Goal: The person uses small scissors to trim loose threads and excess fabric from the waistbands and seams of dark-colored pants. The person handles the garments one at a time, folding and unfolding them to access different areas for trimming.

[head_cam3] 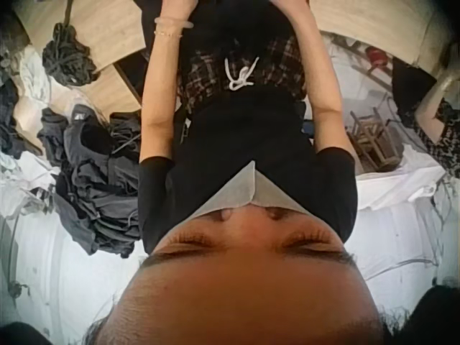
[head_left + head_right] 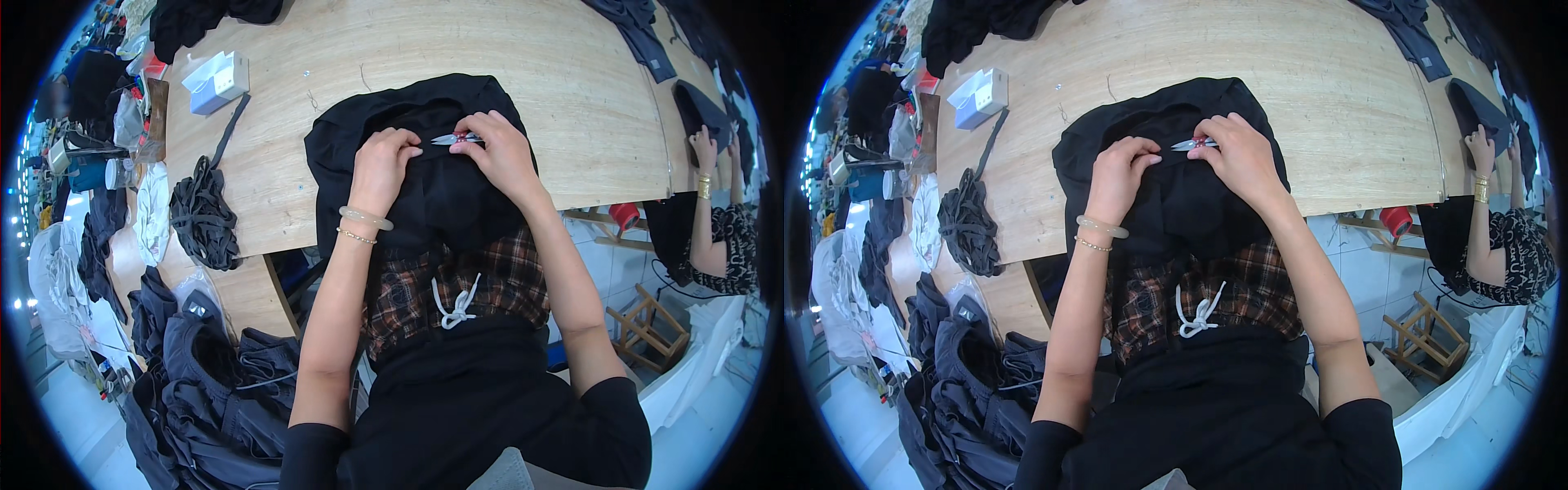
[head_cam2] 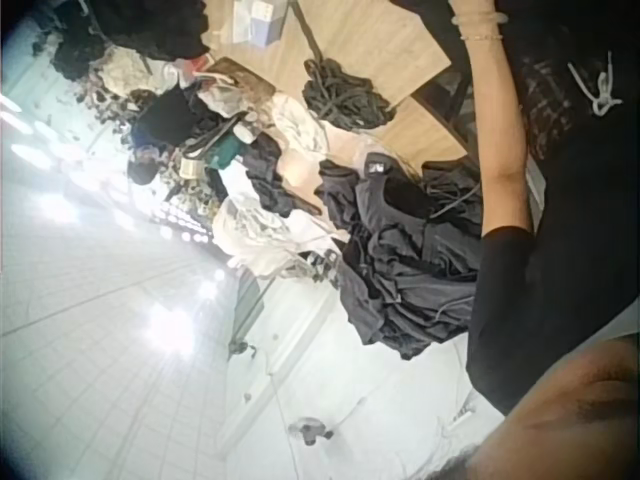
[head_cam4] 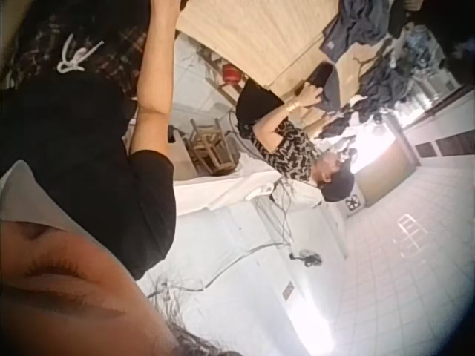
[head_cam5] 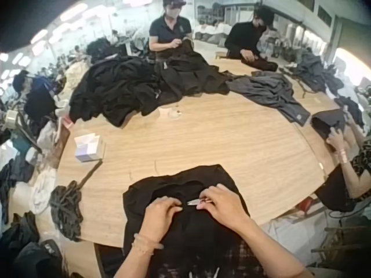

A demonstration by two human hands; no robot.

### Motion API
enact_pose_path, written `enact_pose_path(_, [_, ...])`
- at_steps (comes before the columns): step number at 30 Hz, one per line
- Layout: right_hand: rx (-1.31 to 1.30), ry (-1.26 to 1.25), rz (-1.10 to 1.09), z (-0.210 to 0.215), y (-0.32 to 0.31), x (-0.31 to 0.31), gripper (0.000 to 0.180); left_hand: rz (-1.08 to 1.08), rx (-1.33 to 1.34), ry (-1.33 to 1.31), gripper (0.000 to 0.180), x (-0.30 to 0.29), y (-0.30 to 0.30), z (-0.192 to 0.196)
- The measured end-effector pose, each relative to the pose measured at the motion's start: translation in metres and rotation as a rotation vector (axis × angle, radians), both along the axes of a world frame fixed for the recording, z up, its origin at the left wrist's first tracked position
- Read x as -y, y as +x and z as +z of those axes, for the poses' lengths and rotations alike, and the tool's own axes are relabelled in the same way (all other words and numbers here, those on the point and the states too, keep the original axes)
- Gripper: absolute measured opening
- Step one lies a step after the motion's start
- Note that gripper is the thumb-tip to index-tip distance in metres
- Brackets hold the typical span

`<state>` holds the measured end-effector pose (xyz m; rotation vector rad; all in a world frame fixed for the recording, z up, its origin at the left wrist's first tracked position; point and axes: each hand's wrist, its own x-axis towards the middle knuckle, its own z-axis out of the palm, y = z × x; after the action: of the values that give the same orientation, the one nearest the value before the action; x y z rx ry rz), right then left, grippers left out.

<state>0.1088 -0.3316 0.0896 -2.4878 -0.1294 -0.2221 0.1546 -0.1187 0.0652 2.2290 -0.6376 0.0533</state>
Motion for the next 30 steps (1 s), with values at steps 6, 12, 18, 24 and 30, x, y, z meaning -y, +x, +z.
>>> enact_pose_path(6, [-0.051,0.023,0.005,0.0,0.0,0.002,0.022,0.027,-0.064,0.026,0.012,0.002,0.003,0.011])
enact_pose_path(12, [-0.066,0.139,-0.045,0.0,0.0,0.004,0.023,-0.026,0.077,0.113,0.01,0.008,-0.005,0.02])
enact_pose_path(18, [-0.107,0.193,-0.071,-0.001,-0.001,0.005,0.023,0.005,0.124,0.204,0.009,0.01,-0.007,0.01])
enact_pose_path(24, [-0.082,0.105,-0.027,0.002,-0.002,0.003,0.022,0.038,0.087,0.16,0.006,0.012,-0.004,0.01])
enact_pose_path(30, [0.021,-0.076,0.03,0.004,0.001,-0.001,0.019,0.056,0.016,0.124,0.006,0.012,0.0,0.008])
